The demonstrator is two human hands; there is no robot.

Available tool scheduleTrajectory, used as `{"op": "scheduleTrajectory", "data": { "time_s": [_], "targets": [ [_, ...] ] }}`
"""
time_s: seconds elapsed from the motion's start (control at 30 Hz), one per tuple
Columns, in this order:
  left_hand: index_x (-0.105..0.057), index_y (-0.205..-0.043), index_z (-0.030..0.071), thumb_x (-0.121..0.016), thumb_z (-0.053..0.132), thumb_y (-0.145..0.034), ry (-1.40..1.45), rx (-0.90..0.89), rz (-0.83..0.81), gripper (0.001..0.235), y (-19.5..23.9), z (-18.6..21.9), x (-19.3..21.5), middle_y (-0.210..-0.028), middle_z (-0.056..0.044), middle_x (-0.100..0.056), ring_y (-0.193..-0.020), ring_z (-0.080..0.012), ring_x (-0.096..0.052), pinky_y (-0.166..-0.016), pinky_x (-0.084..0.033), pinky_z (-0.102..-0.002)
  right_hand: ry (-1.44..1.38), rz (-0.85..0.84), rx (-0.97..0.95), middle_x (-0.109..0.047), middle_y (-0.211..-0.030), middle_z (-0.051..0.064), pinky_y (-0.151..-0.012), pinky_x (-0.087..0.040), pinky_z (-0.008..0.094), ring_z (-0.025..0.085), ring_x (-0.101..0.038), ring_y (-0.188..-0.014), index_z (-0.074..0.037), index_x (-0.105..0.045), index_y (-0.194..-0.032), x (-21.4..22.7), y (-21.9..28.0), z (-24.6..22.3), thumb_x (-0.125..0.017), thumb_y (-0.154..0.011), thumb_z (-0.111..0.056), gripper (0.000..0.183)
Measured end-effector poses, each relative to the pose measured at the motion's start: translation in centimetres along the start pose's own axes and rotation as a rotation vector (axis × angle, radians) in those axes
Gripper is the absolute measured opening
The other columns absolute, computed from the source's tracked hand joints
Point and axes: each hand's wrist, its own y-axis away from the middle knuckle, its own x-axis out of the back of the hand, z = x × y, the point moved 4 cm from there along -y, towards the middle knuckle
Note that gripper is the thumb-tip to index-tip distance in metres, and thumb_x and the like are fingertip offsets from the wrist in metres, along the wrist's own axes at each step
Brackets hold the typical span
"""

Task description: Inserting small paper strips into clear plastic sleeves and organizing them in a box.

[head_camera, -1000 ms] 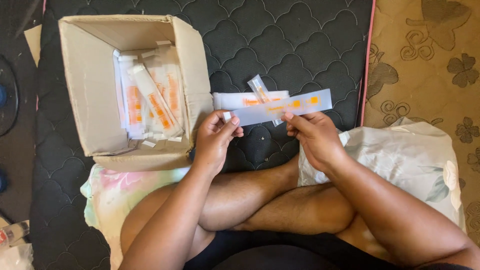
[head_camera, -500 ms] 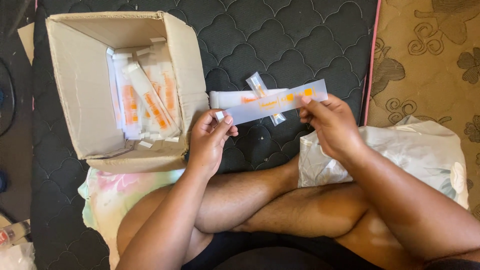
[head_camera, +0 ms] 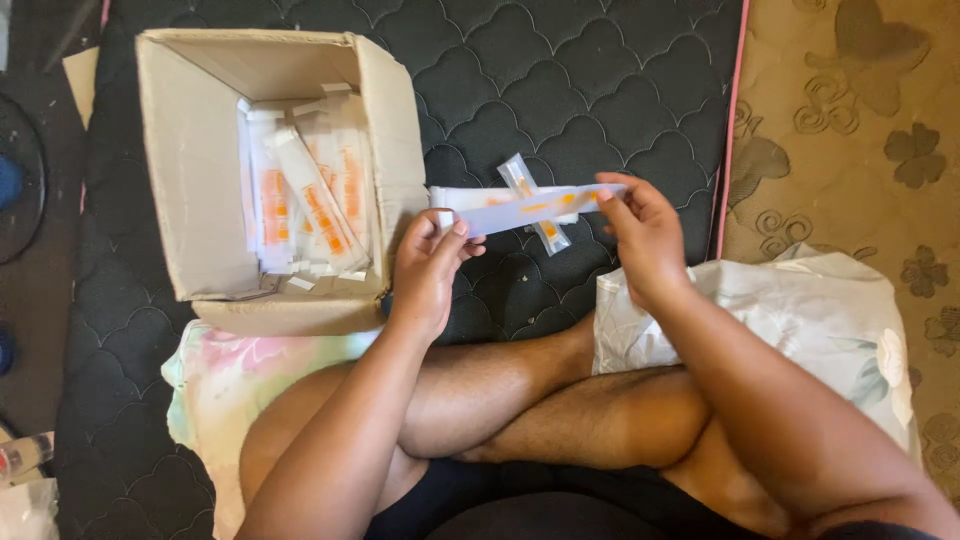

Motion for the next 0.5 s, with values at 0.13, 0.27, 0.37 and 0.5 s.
{"op": "scheduleTrajectory", "data": {
  "time_s": [0.13,0.27,0.37,0.5],
  "targets": [
    [-0.057,-0.104,0.005,-0.066,0.013,-0.098,-0.062,-0.007,-0.038,0.013,-0.1,0.5,-0.5,-0.093,-0.006,-0.057,-0.088,-0.0205,-0.069,-0.087,-0.062,-0.038,0.141,0.044,0.194,-0.061,-0.105,0.007,-0.087,-0.046,0.027,0.013,-0.049,-0.097,-0.005,-0.062,-0.135,-0.3,0.1,1.2,-0.065,-0.103,-0.014,0.033],
    [-0.059,-0.103,0.004,-0.066,0.014,-0.099,-0.152,-0.067,-0.059,0.012,-0.1,0.5,-0.5,-0.09,-0.003,-0.057,-0.086,-0.0157,-0.067,-0.085,-0.06,-0.034,0.591,0.039,0.613,-0.062,-0.124,0.014,-0.106,-0.035,0.046,0.033,-0.051,-0.118,-0.006,-0.06,-0.14,-2.5,2.0,-2.5,-0.077,-0.095,-0.017,0.049],
    [-0.064,-0.102,0.006,-0.068,0.019,-0.098,-0.267,-0.134,-0.092,0.014,0.5,1.7,-1.0,-0.088,-0.002,-0.055,-0.084,-0.0131,-0.063,-0.083,-0.057,-0.035,0.684,-0.036,0.706,-0.058,-0.134,0.013,-0.108,-0.029,0.049,0.034,-0.042,-0.126,-0.008,-0.059,-0.142,-4.5,3.7,-5.9,-0.08,-0.092,-0.025,0.057],
    [-0.072,-0.097,0.009,-0.071,0.023,-0.096,-0.354,-0.157,-0.18,0.013,1.7,2.9,-2.9,-0.078,-0.001,-0.06,-0.078,-0.0074,-0.054,-0.076,-0.049,-0.026,0.663,-0.293,0.672,-0.072,-0.105,0.002,-0.095,-0.042,0.044,0.03,-0.061,-0.11,-0.02,-0.074,-0.112,-5.7,3.0,-4.1,-0.077,-0.094,-0.035,0.023]
  ]
}}
